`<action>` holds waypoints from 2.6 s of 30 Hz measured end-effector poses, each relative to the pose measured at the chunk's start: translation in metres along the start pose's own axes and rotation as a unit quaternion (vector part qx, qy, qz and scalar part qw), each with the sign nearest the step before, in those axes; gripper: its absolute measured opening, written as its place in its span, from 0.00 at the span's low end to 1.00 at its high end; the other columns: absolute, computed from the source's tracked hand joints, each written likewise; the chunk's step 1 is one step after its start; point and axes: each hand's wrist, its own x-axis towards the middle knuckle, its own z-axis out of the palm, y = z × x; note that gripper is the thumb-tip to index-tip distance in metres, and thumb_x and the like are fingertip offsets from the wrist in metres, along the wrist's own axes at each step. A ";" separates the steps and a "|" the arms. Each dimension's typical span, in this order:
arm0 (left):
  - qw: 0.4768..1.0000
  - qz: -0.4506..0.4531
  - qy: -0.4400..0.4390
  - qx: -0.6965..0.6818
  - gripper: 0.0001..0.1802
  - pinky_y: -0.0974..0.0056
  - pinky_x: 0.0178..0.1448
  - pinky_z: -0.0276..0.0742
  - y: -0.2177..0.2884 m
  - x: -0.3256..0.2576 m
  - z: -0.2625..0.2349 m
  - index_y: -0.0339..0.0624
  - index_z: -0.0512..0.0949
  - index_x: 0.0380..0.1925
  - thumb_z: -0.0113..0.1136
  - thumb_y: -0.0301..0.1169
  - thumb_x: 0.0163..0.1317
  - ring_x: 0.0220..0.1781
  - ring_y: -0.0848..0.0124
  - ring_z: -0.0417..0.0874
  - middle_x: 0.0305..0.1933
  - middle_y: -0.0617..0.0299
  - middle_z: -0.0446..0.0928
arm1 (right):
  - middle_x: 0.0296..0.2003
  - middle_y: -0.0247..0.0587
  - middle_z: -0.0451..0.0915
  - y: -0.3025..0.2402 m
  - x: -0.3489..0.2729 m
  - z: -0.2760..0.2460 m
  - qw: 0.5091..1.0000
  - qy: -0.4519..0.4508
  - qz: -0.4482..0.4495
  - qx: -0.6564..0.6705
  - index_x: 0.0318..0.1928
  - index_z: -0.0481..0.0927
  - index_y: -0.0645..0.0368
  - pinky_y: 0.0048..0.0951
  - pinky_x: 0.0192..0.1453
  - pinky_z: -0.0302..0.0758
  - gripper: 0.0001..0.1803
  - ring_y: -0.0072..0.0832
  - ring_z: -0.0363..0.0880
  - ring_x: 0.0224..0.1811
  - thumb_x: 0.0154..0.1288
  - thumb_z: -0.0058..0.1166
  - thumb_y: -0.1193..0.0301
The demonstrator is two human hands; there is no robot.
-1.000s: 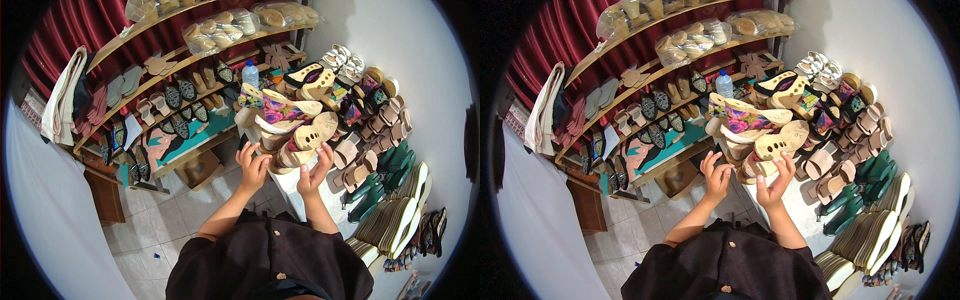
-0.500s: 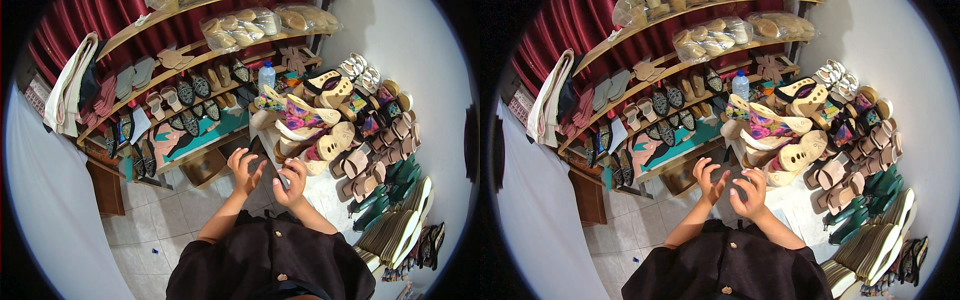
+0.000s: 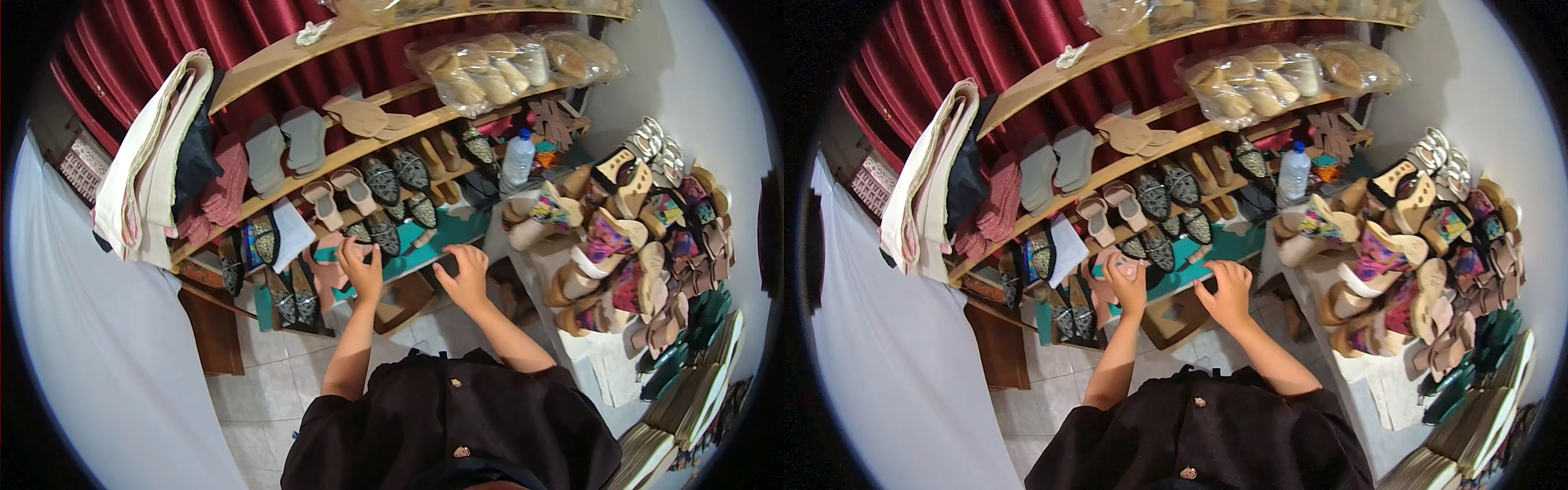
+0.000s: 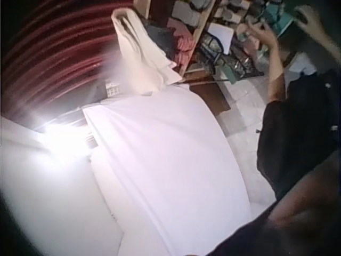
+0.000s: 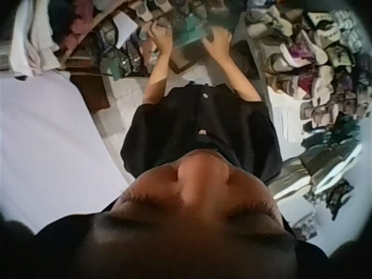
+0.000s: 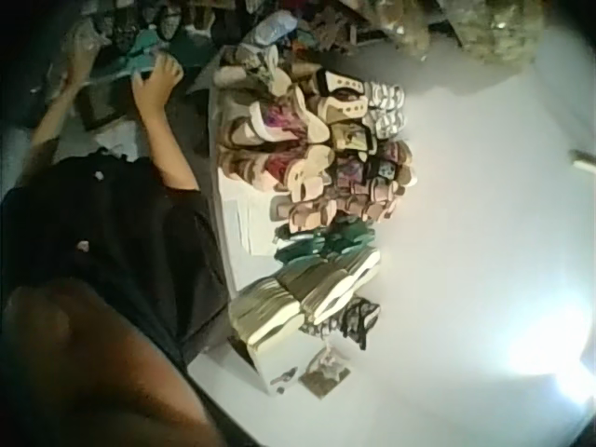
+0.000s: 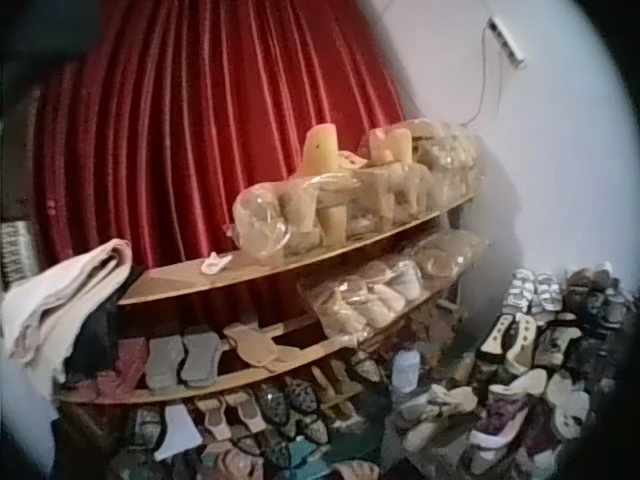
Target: Sort and arrange various styles of footwear components and finished shoes on a workbench and shelves.
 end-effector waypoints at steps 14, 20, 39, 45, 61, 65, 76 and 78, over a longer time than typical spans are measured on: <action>0.986 -0.151 -0.045 -0.052 0.45 0.55 0.65 0.58 -0.126 0.100 0.031 0.31 0.55 0.61 0.69 0.33 0.46 0.57 0.49 0.70 0.57 0.38 0.67 | 0.49 0.39 0.73 -0.009 0.117 0.223 0.959 -0.232 0.079 -0.139 0.61 0.63 0.40 0.60 0.60 0.50 0.35 0.40 0.64 0.56 0.52 0.59 0.55; 0.981 -0.154 -0.057 -0.106 0.36 0.59 0.59 0.65 -0.137 0.094 0.017 0.32 0.59 0.59 0.64 0.29 0.52 0.55 0.56 0.73 0.56 0.44 0.69 | 0.50 0.35 0.73 -0.012 0.117 0.242 0.979 -0.150 0.074 -0.114 0.52 0.73 0.41 0.64 0.59 0.47 0.23 0.39 0.63 0.57 0.54 0.58 0.59; 0.935 0.150 -0.239 -0.215 0.32 0.60 0.46 0.76 -0.020 0.041 -0.066 0.30 0.73 0.45 0.65 0.35 0.36 0.38 0.61 0.82 0.38 0.49 0.79 | 0.39 0.32 0.78 -0.073 -0.006 -0.002 0.961 0.221 0.051 -0.155 0.39 0.80 0.47 0.44 0.63 0.43 0.22 0.34 0.69 0.55 0.37 0.66 0.63; 0.827 0.336 -0.295 -0.340 0.33 0.55 0.46 0.76 0.059 0.055 -0.028 0.32 0.76 0.37 0.63 0.49 0.36 0.35 0.51 0.79 0.34 0.51 0.78 | 0.33 0.36 0.80 -0.108 -0.068 -0.116 0.911 0.310 0.041 -0.268 0.37 0.80 0.51 0.43 0.64 0.44 0.24 0.35 0.72 0.49 0.32 0.66 0.60; 0.684 0.190 -0.494 -0.502 0.25 0.62 0.39 0.75 0.284 -0.115 -0.022 0.34 0.75 0.39 0.65 0.37 0.41 0.34 0.60 0.82 0.31 0.50 0.78 | 0.43 0.45 0.74 -0.140 -0.270 -0.325 0.753 0.487 0.162 -0.412 0.41 0.74 0.58 0.43 0.64 0.49 0.28 0.39 0.69 0.51 0.38 0.65 0.59; 0.705 0.160 -0.560 -0.405 0.27 0.59 0.37 0.76 0.323 -0.197 -0.014 0.39 0.68 0.49 0.63 0.38 0.51 0.35 0.53 0.83 0.32 0.46 0.79 | 0.41 0.41 0.75 -0.106 -0.307 -0.353 0.742 0.456 0.278 -0.406 0.40 0.74 0.55 0.44 0.61 0.51 0.26 0.37 0.69 0.53 0.37 0.70 0.65; 0.721 0.128 -0.547 -0.406 0.26 0.55 0.51 0.68 0.306 -0.348 0.068 0.33 0.60 0.50 0.59 0.34 0.58 0.45 0.48 0.74 0.45 0.42 0.69 | 0.40 0.41 0.75 -0.018 -0.338 -0.377 0.783 0.394 0.288 -0.387 0.38 0.70 0.52 0.49 0.61 0.48 0.27 0.39 0.68 0.57 0.36 0.72 0.66; 0.738 0.125 -0.547 -0.375 0.27 0.56 0.57 0.66 0.307 -0.365 0.077 0.36 0.59 0.51 0.61 0.33 0.58 0.43 0.57 0.76 0.44 0.45 0.70 | 0.41 0.42 0.75 -0.008 -0.344 -0.379 0.779 0.383 0.296 -0.398 0.37 0.70 0.52 0.49 0.61 0.49 0.27 0.39 0.67 0.57 0.36 0.71 0.66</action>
